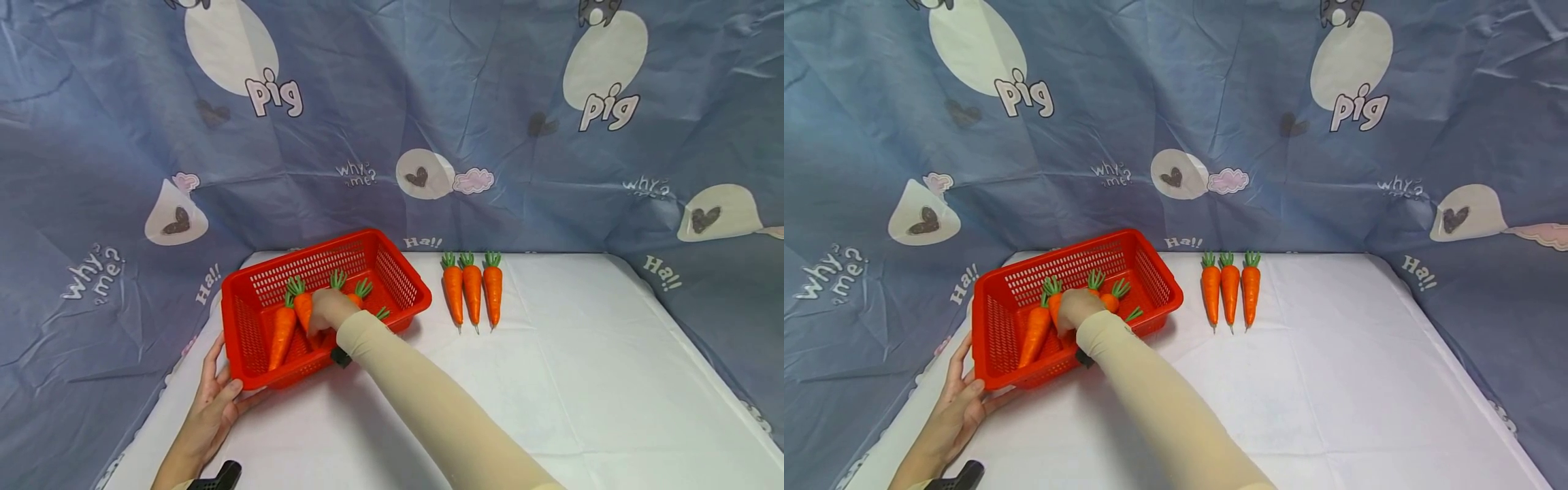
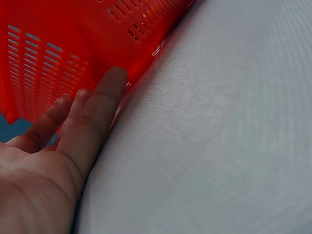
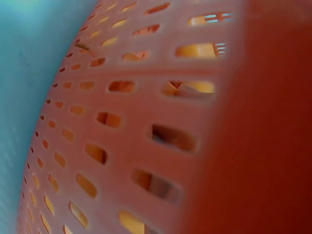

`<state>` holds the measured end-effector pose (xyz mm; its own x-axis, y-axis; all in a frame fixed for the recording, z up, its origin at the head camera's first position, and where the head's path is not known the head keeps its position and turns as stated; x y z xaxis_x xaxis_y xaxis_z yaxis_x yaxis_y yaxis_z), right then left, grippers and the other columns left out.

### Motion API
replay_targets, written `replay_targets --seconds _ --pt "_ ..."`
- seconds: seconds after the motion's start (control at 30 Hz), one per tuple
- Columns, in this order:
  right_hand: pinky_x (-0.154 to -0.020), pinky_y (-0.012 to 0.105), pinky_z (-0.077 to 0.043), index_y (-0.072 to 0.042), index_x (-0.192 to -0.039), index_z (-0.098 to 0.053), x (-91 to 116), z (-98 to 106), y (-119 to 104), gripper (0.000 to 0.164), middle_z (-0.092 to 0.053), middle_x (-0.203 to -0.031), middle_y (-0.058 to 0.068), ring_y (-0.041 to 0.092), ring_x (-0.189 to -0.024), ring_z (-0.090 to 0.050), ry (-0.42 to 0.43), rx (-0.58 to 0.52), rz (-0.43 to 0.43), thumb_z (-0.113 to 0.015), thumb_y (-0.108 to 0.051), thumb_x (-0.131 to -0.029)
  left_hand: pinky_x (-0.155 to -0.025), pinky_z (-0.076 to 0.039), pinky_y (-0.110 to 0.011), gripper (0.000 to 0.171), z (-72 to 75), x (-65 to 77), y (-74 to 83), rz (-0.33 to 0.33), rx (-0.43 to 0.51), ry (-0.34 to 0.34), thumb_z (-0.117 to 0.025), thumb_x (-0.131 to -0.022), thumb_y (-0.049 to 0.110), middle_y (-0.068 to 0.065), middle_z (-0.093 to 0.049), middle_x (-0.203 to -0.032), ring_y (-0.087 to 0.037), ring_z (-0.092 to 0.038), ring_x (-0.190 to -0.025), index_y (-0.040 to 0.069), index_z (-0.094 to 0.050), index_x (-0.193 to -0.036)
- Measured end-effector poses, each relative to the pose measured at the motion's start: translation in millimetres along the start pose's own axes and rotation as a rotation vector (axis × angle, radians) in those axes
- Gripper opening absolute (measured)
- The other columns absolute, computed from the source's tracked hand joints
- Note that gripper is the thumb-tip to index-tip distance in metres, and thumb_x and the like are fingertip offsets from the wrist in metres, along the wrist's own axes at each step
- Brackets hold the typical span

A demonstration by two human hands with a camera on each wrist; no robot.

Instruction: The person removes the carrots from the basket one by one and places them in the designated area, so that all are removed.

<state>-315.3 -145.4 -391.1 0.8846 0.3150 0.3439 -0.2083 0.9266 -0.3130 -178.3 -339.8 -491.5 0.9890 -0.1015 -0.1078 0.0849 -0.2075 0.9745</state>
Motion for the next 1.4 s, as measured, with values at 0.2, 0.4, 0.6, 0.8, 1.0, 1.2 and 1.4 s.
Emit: replay_targets --seconds 0.2,0.4,0.6,0.8,1.0,1.2,1.4 --pt "-0.075 0.025 -0.049 -0.017 -0.119 -0.070 4 0 -1 0.037 -0.068 -0.111 -0.004 0.013 -0.088 -0.057 -0.015 -0.016 -0.033 -0.087 -0.033 -0.090 -0.094 -0.064 -0.037 0.079 0.9 0.2 -0.5 -0.001 0.004 0.000 -0.045 -0.112 0.012 0.011 -0.041 -0.162 -0.010 -0.069 -0.130 0.044 -0.002 -0.170" --pt "-0.077 0.029 -0.054 -0.017 -0.111 -0.070 -11 -7 3 0.032 -0.069 -0.108 -0.001 0.018 -0.090 -0.061 0.004 -0.031 -0.029 -0.086 -0.032 -0.089 -0.096 -0.064 -0.037 0.079 -0.1 0.1 -0.4 0.013 -0.007 -0.002 -0.044 -0.113 0.013 0.011 -0.038 -0.163 -0.007 -0.066 -0.132 0.046 -0.001 -0.170" --pt "-0.083 0.036 -0.055 -0.021 -0.113 -0.072 -44 -23 7 0.039 -0.072 -0.117 0.000 0.020 -0.099 -0.065 0.016 -0.025 -0.070 -0.091 -0.039 -0.083 -0.094 -0.064 -0.038 0.079 0.4 -0.4 -0.7 -0.010 0.012 -0.006 -0.044 -0.112 0.011 0.010 -0.039 -0.164 -0.009 -0.067 -0.131 0.044 -0.002 -0.171" --pt "-0.086 0.032 -0.053 -0.023 -0.119 -0.072 -7 -7 -1 0.047 -0.071 -0.131 -0.004 0.014 -0.104 -0.063 0.030 0.007 -0.082 -0.093 -0.043 -0.082 -0.094 -0.064 -0.037 0.079 1.5 -0.1 -1.8 -0.004 0.009 0.008 -0.045 -0.112 0.012 0.011 -0.040 -0.163 -0.010 -0.068 -0.130 0.044 -0.002 -0.171" --pt "-0.080 0.031 -0.051 -0.025 -0.119 -0.071 5 -2 -2 0.043 -0.071 -0.127 -0.005 0.014 -0.100 -0.060 0.039 0.006 -0.097 -0.091 -0.042 -0.085 -0.093 -0.065 -0.038 0.080 0.8 -0.1 -1.4 -0.002 0.014 0.011 -0.046 -0.112 0.011 0.011 -0.041 -0.163 -0.010 -0.068 -0.130 0.044 -0.003 -0.171" --pt "-0.079 0.033 -0.050 -0.024 -0.109 -0.070 8 1 -2 0.034 -0.069 -0.113 -0.004 0.017 -0.096 -0.059 0.020 -0.018 -0.089 -0.089 -0.041 -0.086 -0.093 -0.065 -0.038 0.080 0.2 0.3 -0.4 -0.004 0.014 0.013 -0.046 -0.112 0.012 0.011 -0.043 -0.161 -0.011 -0.070 -0.128 0.043 -0.003 -0.171" --pt "-0.081 0.035 -0.050 -0.022 -0.103 -0.070 7 0 -2 0.029 -0.067 -0.103 -0.002 0.019 -0.092 -0.060 0.019 -0.068 -0.066 -0.088 -0.039 -0.088 -0.094 -0.064 -0.037 0.079 0.1 0.5 -0.1 -0.010 0.013 0.006 -0.045 -0.112 0.011 0.012 -0.046 -0.160 -0.011 -0.069 -0.129 0.042 -0.003 -0.171"
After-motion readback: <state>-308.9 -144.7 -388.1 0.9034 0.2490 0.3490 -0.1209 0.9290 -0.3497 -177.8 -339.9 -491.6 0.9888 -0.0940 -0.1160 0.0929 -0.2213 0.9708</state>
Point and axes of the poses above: each hand's wrist, its own x-axis away from the middle knuckle, its own z-axis out of the back of the hand, y = z × x, the point moved 5 cm from there along -x, towards the middle knuckle
